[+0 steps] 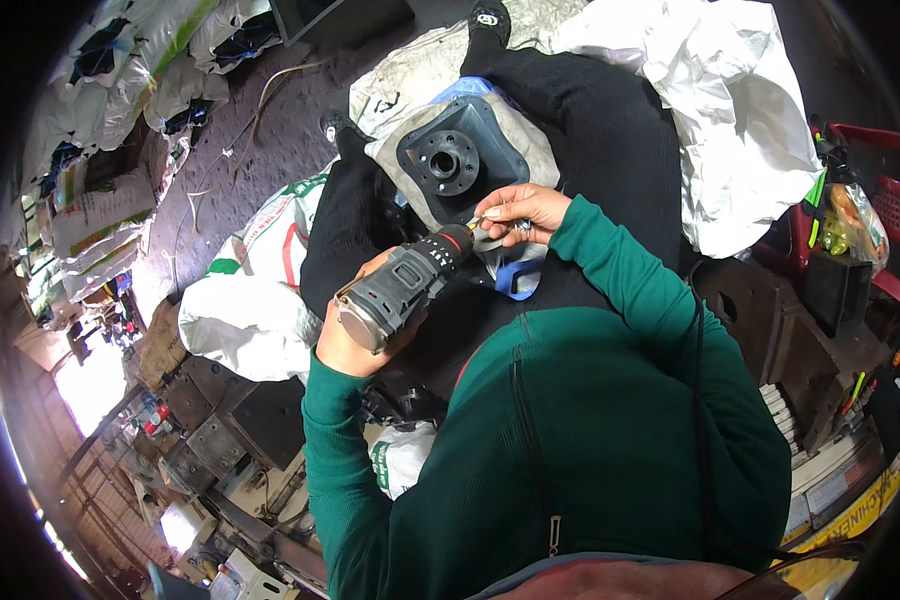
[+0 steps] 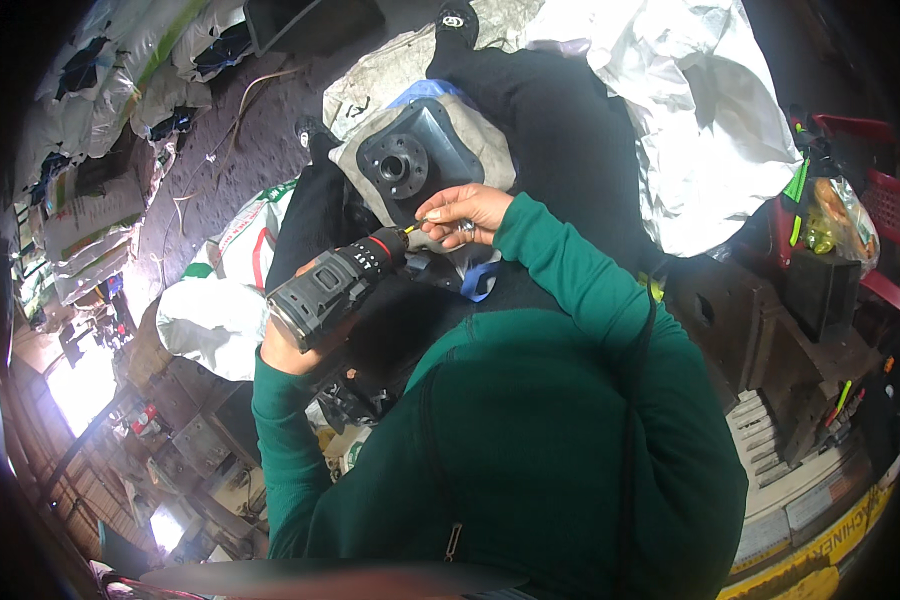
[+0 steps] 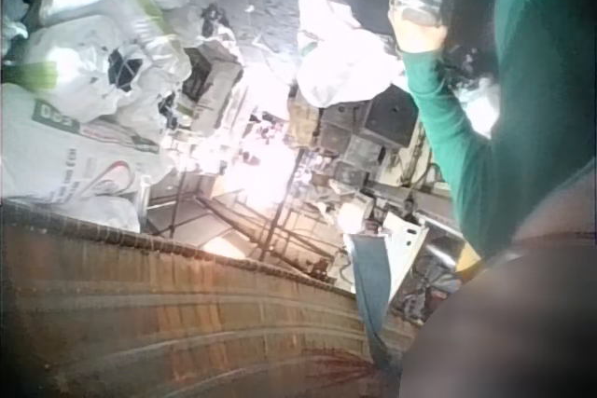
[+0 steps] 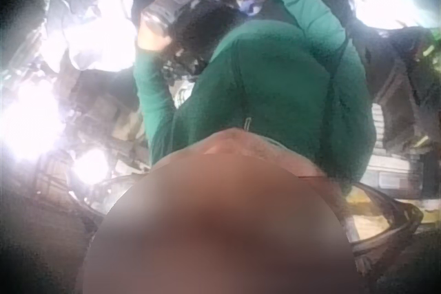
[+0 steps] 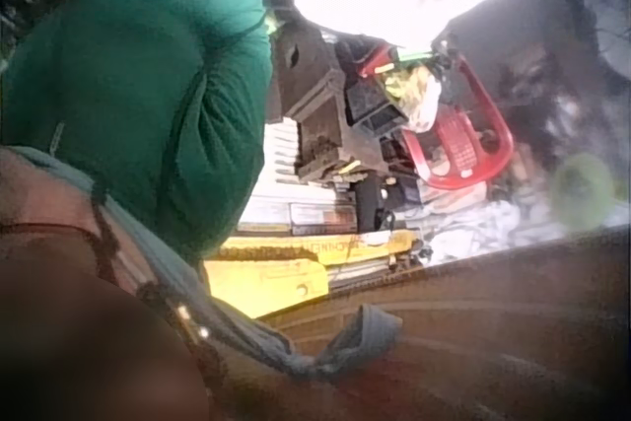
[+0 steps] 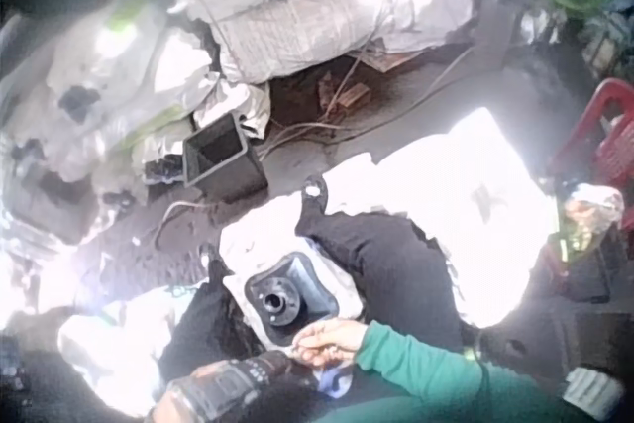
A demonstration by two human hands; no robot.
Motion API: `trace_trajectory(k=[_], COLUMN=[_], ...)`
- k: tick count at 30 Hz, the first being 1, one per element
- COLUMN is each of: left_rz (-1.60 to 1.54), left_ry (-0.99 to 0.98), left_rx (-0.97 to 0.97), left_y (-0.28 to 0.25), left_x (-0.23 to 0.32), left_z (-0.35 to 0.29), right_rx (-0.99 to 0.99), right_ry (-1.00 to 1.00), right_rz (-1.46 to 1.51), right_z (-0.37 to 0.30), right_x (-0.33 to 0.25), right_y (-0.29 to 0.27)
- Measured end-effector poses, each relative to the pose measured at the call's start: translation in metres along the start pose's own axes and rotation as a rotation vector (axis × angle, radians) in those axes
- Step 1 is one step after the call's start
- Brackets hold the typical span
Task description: The person sits on the floor and uses a cordless drill to fasten screws into a black plastic part resting on their lap. They repeatedly pick up the part, align it, and drive screws into its central hub, then place it back into a white sack.
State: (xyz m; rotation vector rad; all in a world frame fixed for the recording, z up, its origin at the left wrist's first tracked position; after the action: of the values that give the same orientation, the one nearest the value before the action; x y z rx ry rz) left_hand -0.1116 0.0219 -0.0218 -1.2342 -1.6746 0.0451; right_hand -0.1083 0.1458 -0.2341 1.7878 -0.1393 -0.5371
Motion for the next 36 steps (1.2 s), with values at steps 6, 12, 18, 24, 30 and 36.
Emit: trace_trajectory(k=[6,12,18,24,30,36], left_rz=[0.145,0.064,0.186,0.238,0.202,0.227], left_ry=[0.049,-0.059,-0.091,-0.104,-0.189,-0.193], left_rx=[0.020,0.009,-0.090,-0.109,-0.154,-0.140], left_y=[-0.017,-0.020,-0.019,-0.019,-0.015,-0.014], left_x=[-0.009,-0.025,-0.023,-0.014,-0.018,-0.017], left_z=[0.022,0.049,0.075,0.093,0.102,0.106], right_rx=[0.552,0.647,0.682,0.689,0.703,0.695], right_ry=[-0.177,-0.164,-0.153,-0.131,-0.185,-0.103], right_rz=[-0.028,-0.241,-0.454,-0.486,-0.553,-0.658], right_z=[-0.015,0.000,0.020,0.029,0.031,0.030], right_x=[-0.004,0.000,0.005,0.008,-0.007,-0.013], right_y=[-0.052,-0.072,-0.078,-0.080,-0.071,-0.068])
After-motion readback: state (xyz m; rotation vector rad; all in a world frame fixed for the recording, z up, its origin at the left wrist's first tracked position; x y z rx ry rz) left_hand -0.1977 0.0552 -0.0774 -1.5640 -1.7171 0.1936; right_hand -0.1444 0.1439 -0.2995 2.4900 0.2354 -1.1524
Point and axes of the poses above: each hand's wrist, its own z-axis towards the middle knuckle, its own y-axis out of the palm, x = y × z, the point moved 9 cm from there along z, towards the middle knuckle, and after that the axes turned 12 degrees about -x, right-handed, at the moved point
